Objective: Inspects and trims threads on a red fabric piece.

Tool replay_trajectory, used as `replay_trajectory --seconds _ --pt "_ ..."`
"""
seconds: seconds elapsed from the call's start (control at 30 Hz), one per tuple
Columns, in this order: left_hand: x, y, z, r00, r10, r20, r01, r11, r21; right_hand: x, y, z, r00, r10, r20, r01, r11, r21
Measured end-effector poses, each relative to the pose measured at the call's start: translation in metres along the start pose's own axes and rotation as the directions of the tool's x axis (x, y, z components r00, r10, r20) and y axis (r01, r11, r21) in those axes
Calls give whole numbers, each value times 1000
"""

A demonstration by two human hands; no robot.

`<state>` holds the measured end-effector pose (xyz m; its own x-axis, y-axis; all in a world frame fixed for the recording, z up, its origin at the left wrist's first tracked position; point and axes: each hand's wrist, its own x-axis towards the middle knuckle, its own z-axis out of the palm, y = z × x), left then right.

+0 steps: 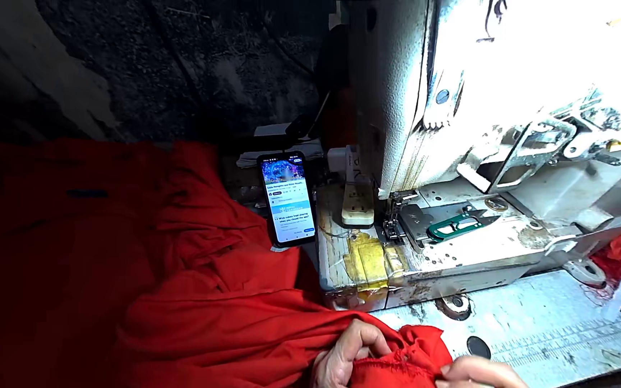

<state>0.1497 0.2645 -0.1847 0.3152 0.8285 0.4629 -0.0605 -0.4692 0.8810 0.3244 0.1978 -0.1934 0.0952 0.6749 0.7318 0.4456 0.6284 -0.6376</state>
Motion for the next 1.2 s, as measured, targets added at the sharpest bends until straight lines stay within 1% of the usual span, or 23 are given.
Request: replay_trajectory --seconds 0.07,0.17,0.23,0.27,0.33,0.4,0.5,0.6,0.77,0.87,0.97,1.0,1.03,1.07,1.1,1.13,1.17,1.2 --pt "0 -1 1 1000 4 1 -4 1000 -6 10 -3 -5 996 81 22 -81 996 35" --pt "-1 -2 -2 999 4 37 -3 1000 -15 21 -3 -6 960 224 169 -238 969 70" --pt "-1 -2 -5 996 12 86 -12 1000 10 25 -2 -4 928 272 255 -294 955 51" --pt "-1 -2 -7 994 21 111 -24 999 22 25 0 -4 925 281 256 -301 952 45" --pt "0 -6 -10 986 58 155 -58 998 -2 27 4 -3 931 280 235 -299 953 49" --pt "1 -10 -11 982 93 162 -88 995 -34 30 4 -5 935 273 226 -296 952 73" --pt "1 -13 -7 988 123 92 -123 992 -2 29 6 -8 950 202 237 -243 958 155" --pt "-1 -15 -7 987 147 59 -145 989 -35 26 11 -10 954 156 257 -212 955 207" --pt "-2 -10 -7 990 118 77 -115 993 -38 34 9 -14 930 161 330 -225 961 163" --pt "-2 -8 -7 987 127 96 -125 992 -21 38 3 -12 928 112 356 -160 981 109" --pt "-3 -5 -8 991 87 106 -90 996 26 38 2 -5 952 4 306 -1 1000 -11" --pt "-3 -4 -9 992 62 109 -65 998 26 37 1 -4 965 4 262 -1 1000 -9" --pt "-3 -3 -9 994 42 105 -44 999 18 37 0 -6 981 53 188 -60 998 29" --pt "-3 -2 -9 994 28 107 -29 1000 3 38 0 -12 986 140 89 -148 985 88" --pt "-4 -2 -9 994 20 103 -20 1000 -6 42 0 -19 977 215 -7 -211 965 157" --pt "-5 -1 -8 995 16 95 -15 1000 -8 48 0 -25 967 248 -58 -234 954 187" --pt "-5 -1 -8 996 18 85 -18 1000 -3 52 0 -28 967 249 -55 -235 954 187" --pt "-5 -1 -8 997 23 78 -23 1000 -3 53 -1 -28 972 236 -9 -231 958 167"
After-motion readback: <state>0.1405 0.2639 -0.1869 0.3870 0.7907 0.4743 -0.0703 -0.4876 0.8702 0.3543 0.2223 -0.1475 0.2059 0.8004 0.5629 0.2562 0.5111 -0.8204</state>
